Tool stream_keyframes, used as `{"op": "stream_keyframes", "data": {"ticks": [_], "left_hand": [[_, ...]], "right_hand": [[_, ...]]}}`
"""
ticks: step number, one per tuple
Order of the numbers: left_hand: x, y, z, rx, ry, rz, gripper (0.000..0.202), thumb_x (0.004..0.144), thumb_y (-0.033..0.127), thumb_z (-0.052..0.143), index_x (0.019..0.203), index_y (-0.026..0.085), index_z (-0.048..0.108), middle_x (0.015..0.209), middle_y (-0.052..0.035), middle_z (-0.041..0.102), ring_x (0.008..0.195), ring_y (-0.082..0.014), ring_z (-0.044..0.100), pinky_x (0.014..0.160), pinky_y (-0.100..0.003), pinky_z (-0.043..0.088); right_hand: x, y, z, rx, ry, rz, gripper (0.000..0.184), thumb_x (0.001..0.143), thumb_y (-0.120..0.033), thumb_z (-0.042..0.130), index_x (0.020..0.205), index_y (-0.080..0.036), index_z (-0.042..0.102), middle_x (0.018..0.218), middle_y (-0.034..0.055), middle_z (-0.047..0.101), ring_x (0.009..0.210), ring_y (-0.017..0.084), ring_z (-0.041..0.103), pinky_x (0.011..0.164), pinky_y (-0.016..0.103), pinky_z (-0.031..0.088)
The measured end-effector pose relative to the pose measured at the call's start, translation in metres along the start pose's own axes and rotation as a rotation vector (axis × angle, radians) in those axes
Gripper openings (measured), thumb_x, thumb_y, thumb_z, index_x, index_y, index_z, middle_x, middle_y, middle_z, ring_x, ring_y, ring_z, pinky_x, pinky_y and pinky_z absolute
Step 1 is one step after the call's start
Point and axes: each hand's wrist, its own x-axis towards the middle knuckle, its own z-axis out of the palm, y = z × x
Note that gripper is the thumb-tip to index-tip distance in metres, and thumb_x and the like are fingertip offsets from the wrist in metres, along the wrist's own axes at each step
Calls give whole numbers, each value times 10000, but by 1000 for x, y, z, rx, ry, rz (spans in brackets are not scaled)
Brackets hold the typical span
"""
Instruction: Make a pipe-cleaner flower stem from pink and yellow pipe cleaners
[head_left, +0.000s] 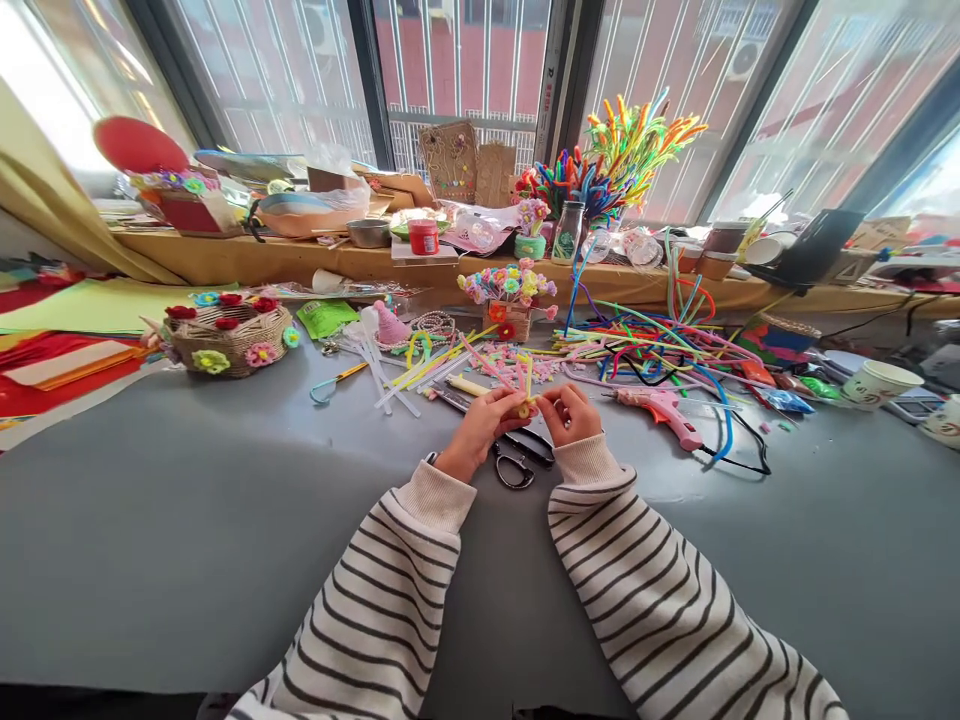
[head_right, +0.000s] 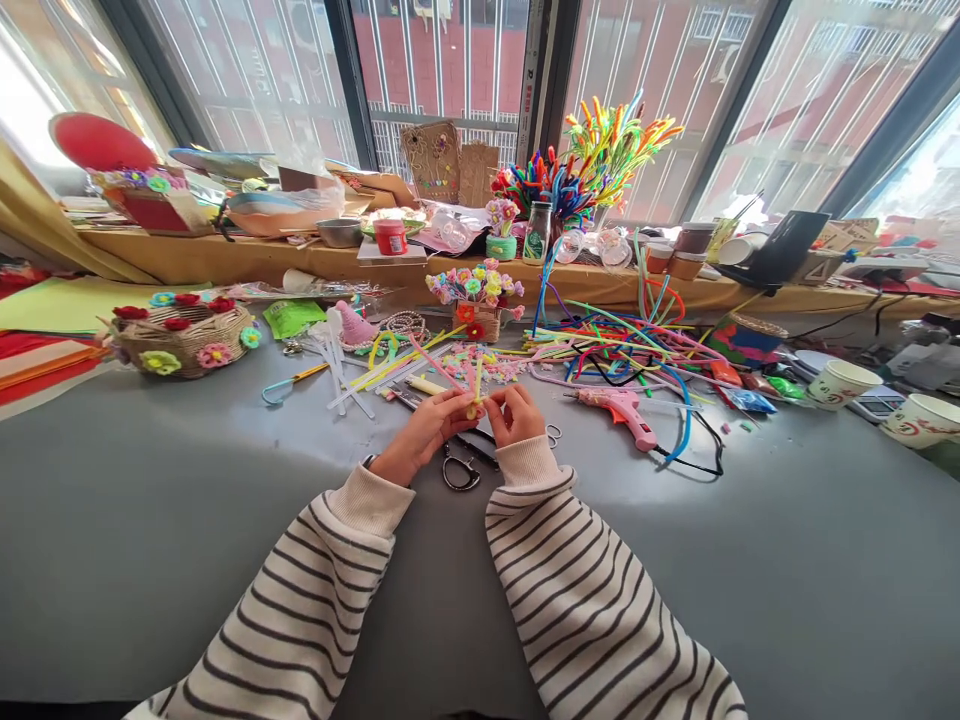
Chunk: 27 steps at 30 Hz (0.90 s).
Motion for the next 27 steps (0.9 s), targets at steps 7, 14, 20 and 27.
{"op": "stream_keyframes", "data": {"ticks": [7, 14, 20, 27], "left_hand": [[3, 2, -1, 9, -24, -45, 125, 588, 189, 596, 663, 116, 529, 640, -12, 578, 588, -85, 551, 653, -236, 455], [12, 8, -6, 67, -101, -162, 198, 578, 254, 607, 710, 121, 543, 697, -48, 600, 624, -112, 569, 689, -249, 448], [20, 7, -10, 49, -175, -241, 211, 550, 247, 629, 700, 120, 553, 706, -42, 587, 621, -108, 563, 703, -247, 433], [13, 10, -8, -136, -209, -308, 130, 577, 143, 607, 686, 124, 540, 694, -14, 559, 666, -78, 532, 742, -219, 404]], "right_hand": [[-2, 10, 4, 121, -46, 201, 223, 692, -370, 431, 601, -170, 471, 592, -8, 436, 489, 84, 415, 416, 188, 333], [2, 25, -1, 309, -263, 365, 269, 653, -442, 462, 617, -176, 477, 535, -16, 442, 468, 87, 380, 406, 197, 293], [4, 28, 0, 415, -268, 409, 296, 618, -471, 493, 593, -176, 481, 514, -28, 412, 434, 74, 332, 381, 199, 260], [3, 24, 1, 448, -234, 418, 275, 631, -446, 491, 593, -174, 481, 557, -20, 420, 485, 84, 371, 410, 201, 286]]}}
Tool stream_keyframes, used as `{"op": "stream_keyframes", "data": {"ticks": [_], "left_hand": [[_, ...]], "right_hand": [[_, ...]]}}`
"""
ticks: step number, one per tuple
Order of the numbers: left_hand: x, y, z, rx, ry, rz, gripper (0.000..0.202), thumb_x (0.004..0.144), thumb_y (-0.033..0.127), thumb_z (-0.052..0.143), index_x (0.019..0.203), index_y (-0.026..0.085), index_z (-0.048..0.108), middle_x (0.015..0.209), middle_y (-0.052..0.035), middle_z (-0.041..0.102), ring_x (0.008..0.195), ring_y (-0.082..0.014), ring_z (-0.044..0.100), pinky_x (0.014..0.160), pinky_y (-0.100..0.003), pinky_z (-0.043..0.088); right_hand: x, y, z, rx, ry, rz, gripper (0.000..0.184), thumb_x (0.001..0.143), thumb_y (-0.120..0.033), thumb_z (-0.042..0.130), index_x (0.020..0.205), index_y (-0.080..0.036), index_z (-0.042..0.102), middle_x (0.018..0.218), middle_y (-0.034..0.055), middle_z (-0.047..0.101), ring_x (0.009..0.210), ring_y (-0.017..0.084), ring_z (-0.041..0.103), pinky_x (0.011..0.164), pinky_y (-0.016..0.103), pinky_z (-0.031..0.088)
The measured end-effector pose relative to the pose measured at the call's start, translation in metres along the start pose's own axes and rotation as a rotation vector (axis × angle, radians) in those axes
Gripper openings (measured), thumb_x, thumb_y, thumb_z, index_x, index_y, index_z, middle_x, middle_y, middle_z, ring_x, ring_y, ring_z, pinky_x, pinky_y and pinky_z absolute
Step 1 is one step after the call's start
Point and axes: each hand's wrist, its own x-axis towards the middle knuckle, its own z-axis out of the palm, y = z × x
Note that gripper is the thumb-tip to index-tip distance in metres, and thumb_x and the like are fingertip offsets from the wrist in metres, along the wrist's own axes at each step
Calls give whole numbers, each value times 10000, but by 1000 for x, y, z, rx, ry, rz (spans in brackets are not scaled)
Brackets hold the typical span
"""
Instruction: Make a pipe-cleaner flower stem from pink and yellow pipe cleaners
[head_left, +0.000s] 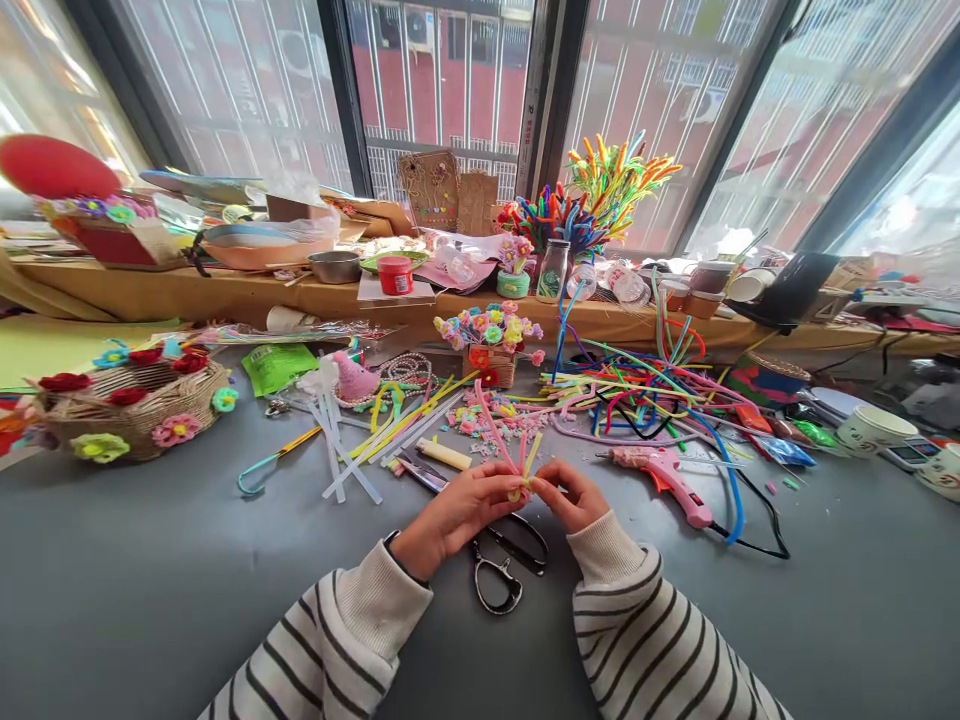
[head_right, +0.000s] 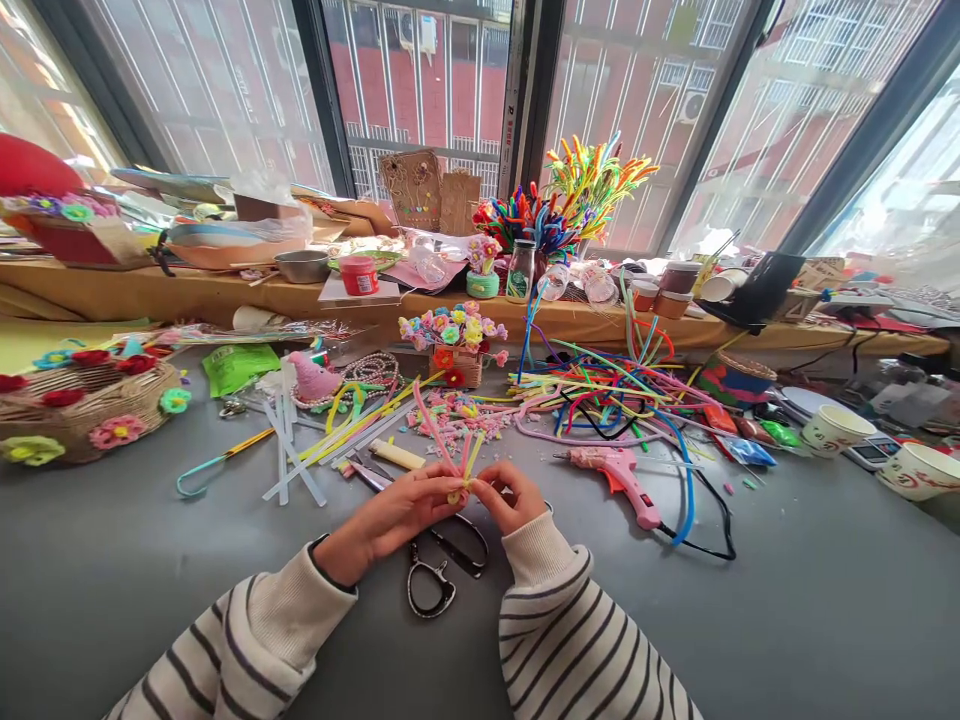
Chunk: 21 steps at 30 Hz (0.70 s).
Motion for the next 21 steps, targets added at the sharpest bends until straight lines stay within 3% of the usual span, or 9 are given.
{"op": "stream_keyframes", "data": {"ticks": [7, 21], "left_hand": [[-1, -1, 2, 15, 54, 14, 121, 574, 157, 608, 673, 136, 542, 682, 1, 550, 668, -76, 525, 726, -207, 393], [-9, 5, -2, 76, 78, -2, 145, 562, 150, 616, 689, 135, 548, 720, -6, 571, 681, -83, 530, 723, -216, 391]], "right_hand": [[-3, 3, 2, -43, -34, 32, 249, 663, -413, 469, 643, -166, 488, 558, -13, 445, 493, 87, 382, 420, 201, 292], [-8, 9, 14, -4, 48, 7, 236, 660, -408, 468, 655, -173, 484, 583, 1, 469, 487, 85, 397, 430, 206, 327]]}}
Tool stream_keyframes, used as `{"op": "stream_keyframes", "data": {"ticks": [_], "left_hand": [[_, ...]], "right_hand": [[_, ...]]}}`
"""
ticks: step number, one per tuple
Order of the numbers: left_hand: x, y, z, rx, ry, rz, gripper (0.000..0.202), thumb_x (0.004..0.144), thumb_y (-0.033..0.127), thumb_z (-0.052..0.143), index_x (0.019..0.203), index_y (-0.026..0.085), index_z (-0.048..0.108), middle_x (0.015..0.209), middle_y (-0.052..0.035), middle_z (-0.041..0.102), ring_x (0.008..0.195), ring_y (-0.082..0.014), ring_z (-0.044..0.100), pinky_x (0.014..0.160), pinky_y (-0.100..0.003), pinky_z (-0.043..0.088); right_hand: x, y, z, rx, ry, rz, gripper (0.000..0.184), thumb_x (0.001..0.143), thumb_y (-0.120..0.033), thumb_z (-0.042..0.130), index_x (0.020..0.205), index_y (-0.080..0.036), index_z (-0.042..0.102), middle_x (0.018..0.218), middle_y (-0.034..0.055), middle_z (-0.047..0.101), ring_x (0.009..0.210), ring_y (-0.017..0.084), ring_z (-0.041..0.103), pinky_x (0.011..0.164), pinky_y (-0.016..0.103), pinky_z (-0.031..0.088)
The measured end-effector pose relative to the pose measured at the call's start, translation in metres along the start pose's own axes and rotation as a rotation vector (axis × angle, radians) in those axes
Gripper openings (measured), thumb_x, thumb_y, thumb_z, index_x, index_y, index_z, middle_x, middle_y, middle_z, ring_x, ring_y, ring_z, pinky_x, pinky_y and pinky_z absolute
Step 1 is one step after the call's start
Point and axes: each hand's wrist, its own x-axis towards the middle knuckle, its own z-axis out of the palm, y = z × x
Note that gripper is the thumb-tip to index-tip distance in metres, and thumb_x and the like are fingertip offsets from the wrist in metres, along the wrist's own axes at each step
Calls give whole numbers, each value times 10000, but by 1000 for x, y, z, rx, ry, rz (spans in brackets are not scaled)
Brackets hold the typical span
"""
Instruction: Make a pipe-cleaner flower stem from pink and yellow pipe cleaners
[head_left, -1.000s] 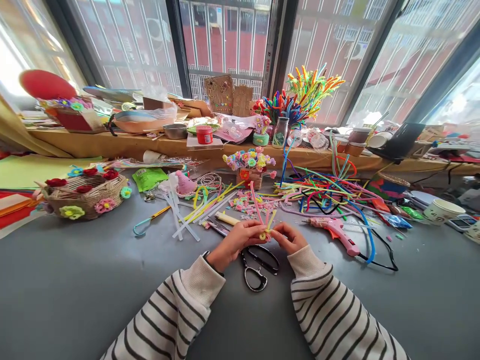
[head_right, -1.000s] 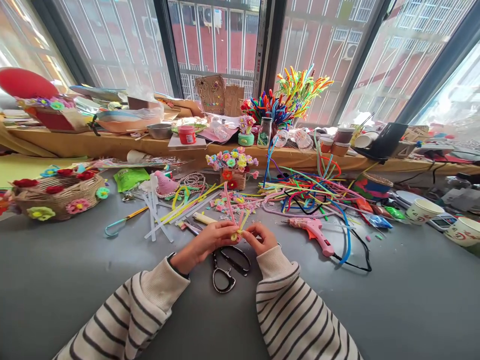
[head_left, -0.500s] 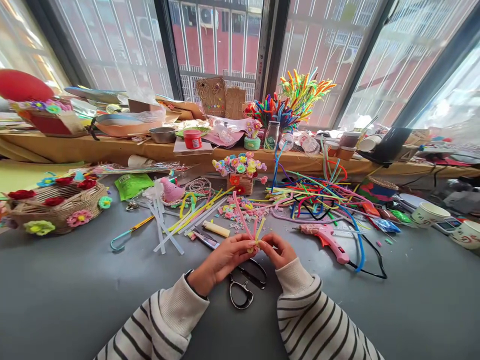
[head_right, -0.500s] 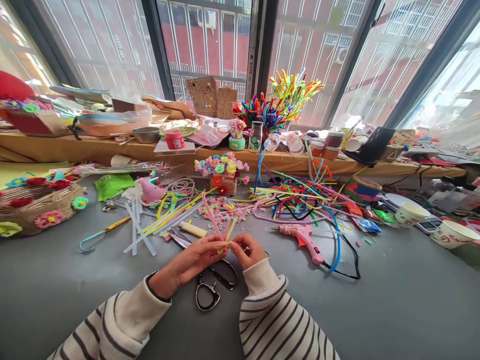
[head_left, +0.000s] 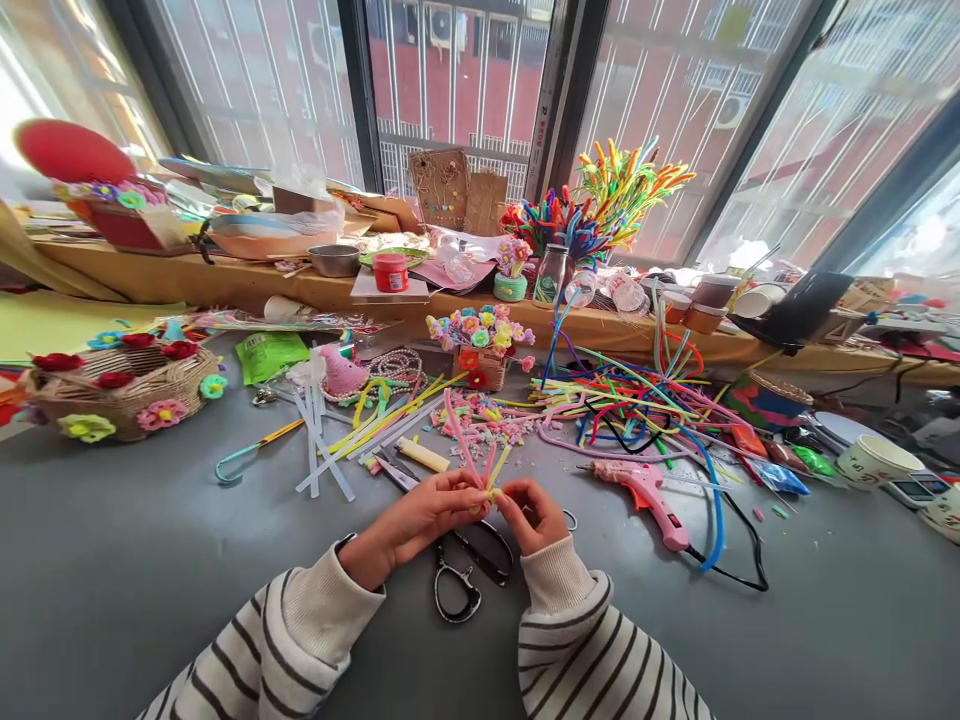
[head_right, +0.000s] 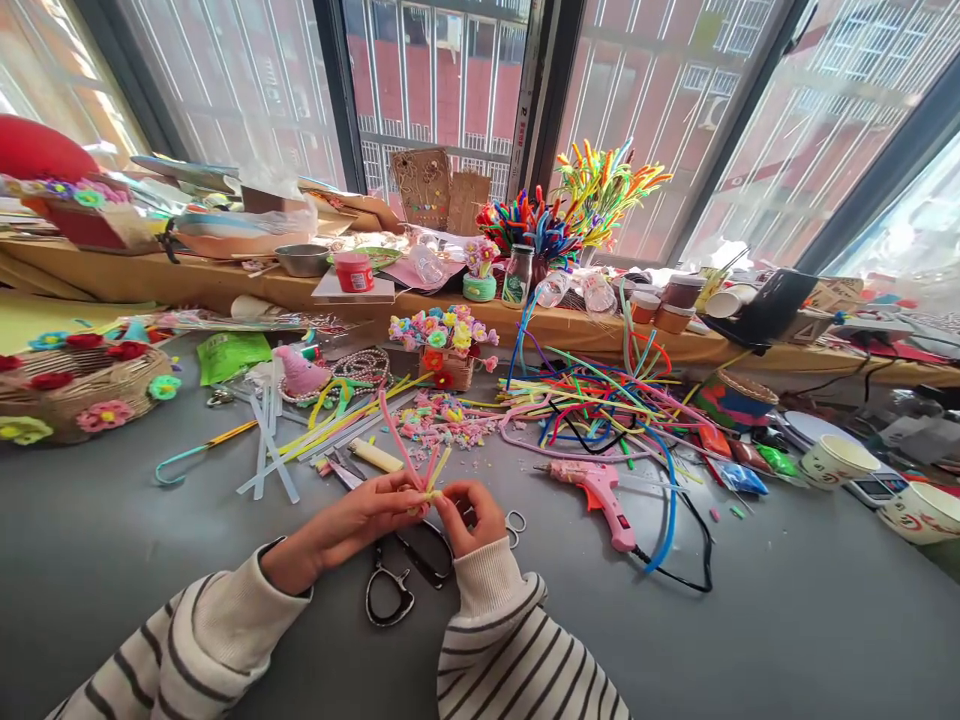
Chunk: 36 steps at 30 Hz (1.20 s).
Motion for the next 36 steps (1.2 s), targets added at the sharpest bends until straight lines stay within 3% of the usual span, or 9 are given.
{"op": "stream_keyframes", "data": {"ticks": [12, 19, 27, 32, 36], "left_hand": [[2, -5, -4, 24, 15, 12, 170, 543, 146, 632, 693, 131, 553, 682, -2, 571, 648, -72, 531, 684, -192, 399], [0, -5, -2, -6, -62, -42, 175, 561, 129, 616, 731, 121, 577, 735, -16, 565, 661, -62, 522, 699, -178, 396], [4, -10, -3, -24, -67, -12, 151, 585, 128, 601, 724, 124, 544, 704, -18, 570, 660, -80, 544, 722, -216, 415], [3, -9, -4, -61, -43, 1, 150, 579, 112, 603, 714, 123, 540, 704, -14, 582, 682, -89, 555, 766, -237, 410], [4, -4, -6, -24, -12, -6, 172, 559, 113, 616, 718, 111, 551, 677, -23, 596, 655, -89, 560, 742, -223, 421]], "right_hand": [[-2, -7, 1, 71, -33, 33, 269, 655, -440, 460, 648, -172, 467, 540, -7, 468, 479, 88, 406, 419, 203, 315], [-4, -6, 0, 139, -30, 90, 281, 636, -453, 478, 635, -172, 477, 532, -17, 472, 429, 71, 366, 395, 199, 278], [-1, -7, -1, 235, -67, 119, 246, 644, -411, 495, 611, -172, 448, 494, -44, 405, 387, 50, 325, 362, 189, 253], [2, -5, 0, 269, -14, 103, 238, 623, -400, 517, 609, -171, 455, 490, -45, 408, 382, 46, 318, 340, 181, 239], [11, -4, -1, 280, -116, 105, 250, 606, -402, 531, 591, -164, 455, 472, -47, 426, 368, 42, 324, 340, 177, 252]]}}
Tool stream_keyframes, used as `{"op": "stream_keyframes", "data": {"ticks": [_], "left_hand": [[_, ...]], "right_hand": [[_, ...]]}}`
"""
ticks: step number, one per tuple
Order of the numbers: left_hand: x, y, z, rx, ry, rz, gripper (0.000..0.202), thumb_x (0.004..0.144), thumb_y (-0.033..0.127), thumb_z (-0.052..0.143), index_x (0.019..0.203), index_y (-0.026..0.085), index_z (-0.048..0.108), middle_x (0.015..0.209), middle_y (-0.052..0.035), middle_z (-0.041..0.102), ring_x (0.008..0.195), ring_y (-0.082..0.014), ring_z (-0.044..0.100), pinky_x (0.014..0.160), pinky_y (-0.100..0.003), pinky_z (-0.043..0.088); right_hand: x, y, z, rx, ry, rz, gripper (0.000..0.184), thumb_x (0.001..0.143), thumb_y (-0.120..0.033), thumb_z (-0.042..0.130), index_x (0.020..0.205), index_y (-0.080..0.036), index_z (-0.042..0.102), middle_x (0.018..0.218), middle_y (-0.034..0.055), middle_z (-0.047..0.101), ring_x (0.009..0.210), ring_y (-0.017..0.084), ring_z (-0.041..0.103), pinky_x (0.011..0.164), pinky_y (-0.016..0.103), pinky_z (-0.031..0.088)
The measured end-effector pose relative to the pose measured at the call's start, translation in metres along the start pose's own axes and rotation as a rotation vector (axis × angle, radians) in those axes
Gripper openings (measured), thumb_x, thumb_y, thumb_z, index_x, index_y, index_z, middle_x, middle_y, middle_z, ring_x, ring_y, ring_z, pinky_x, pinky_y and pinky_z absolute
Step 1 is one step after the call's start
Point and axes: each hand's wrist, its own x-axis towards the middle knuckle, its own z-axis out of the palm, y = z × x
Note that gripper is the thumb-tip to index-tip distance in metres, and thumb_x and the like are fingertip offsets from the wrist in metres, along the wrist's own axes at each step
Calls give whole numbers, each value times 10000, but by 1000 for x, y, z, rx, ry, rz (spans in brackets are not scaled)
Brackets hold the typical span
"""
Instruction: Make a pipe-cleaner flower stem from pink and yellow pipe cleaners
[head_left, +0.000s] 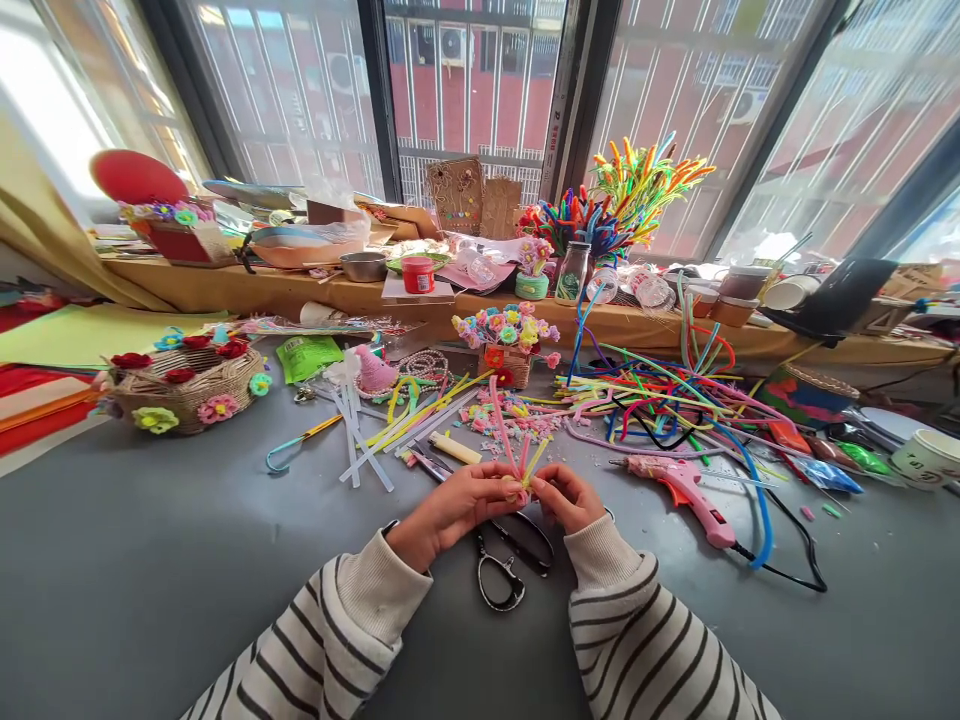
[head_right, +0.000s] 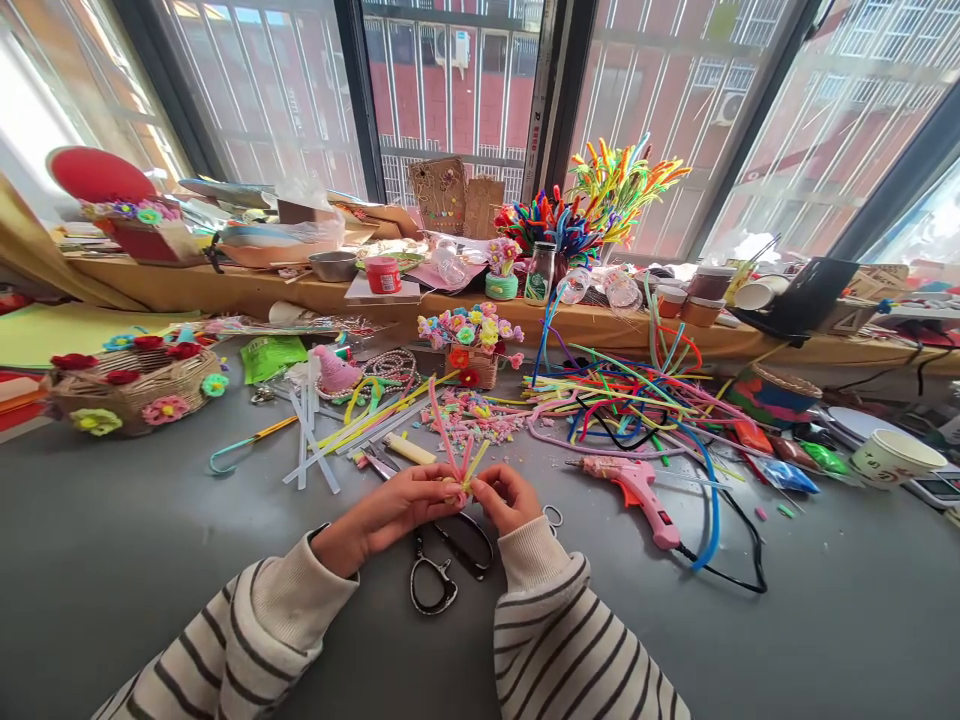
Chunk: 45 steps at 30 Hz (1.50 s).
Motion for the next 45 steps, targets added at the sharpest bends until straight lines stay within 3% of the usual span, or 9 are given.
{"op": "stream_keyframes", "data": {"ticks": [3, 10, 15, 18, 26, 31, 34, 41, 45], "left_hand": [[1, 3, -3, 38, 24, 2, 200, 546, 107, 623, 736, 102, 563, 674, -29, 604, 642, -92, 561, 729, -218, 425], [3, 3, -5, 57, 48, 43, 209, 533, 127, 639, 730, 99, 575, 687, -38, 609, 639, -97, 564, 717, -219, 438], [3, 4, -2, 47, 51, 54, 167, 538, 113, 634, 696, 118, 579, 670, -35, 612, 623, -97, 566, 675, -203, 457], [4, 3, 1, 32, 61, 43, 169, 541, 97, 628, 700, 118, 576, 656, -31, 613, 610, -92, 567, 663, -192, 458], [5, 0, 5, 42, 56, 61, 183, 524, 101, 636, 697, 107, 576, 633, -26, 610, 603, -96, 569, 683, -217, 447], [3, 0, 6, 119, 80, 99, 206, 526, 129, 635, 724, 106, 585, 656, -28, 612, 613, -103, 570, 689, -235, 439], [4, 0, 7, 243, 102, 166, 207, 534, 164, 628, 727, 104, 581, 669, -38, 612, 634, -121, 572, 691, -255, 435], [6, -6, 11, 659, 160, 500, 145, 615, 224, 543, 704, 117, 583, 676, -35, 563, 624, -122, 546, 645, -255, 431], [5, -9, 17, 738, 223, 600, 142, 646, 210, 498, 772, 149, 520, 641, -5, 540, 609, -104, 528, 612, -231, 429]], "right_hand": [[7, 1, 0, -34, -43, -17, 253, 598, -400, 540, 583, -162, 457, 459, -50, 425, 369, 43, 336, 346, 175, 268], [5, 3, -3, -166, -2, -62, 260, 676, -410, 449, 610, -160, 477, 508, -19, 480, 384, 53, 362, 369, 188, 309], [-2, -4, -12, -581, 114, -405, 157, 715, -274, 424, 754, -162, 527, 659, 18, 512, 410, 55, 381, 399, 195, 349], [-4, -6, -14, -745, 103, -596, 126, 718, -197, 431, 804, -169, 517, 696, 23, 517, 407, 53, 380, 413, 192, 370], [-6, -8, -16, -930, 115, -862, 118, 721, -128, 456, 798, -182, 528, 708, 45, 548, 667, 125, 504, 599, 220, 414], [-6, -6, -14, -918, 101, -800, 89, 727, -153, 440, 746, -179, 523, 669, 34, 526, 593, 111, 480, 560, 214, 397], [-7, -6, -10, -856, 116, -689, 98, 722, -199, 427, 681, -173, 512, 627, 16, 480, 496, 88, 421, 482, 206, 365], [-5, -11, 3, -626, 192, -314, 141, 669, -276, 430, 608, -159, 479, 547, -15, 428, 446, 75, 353, 430, 207, 293], [3, -11, 3, -350, 173, 52, 171, 584, -323, 473, 515, -168, 444, 433, -50, 382, 398, 69, 315, 397, 211, 245]]}}
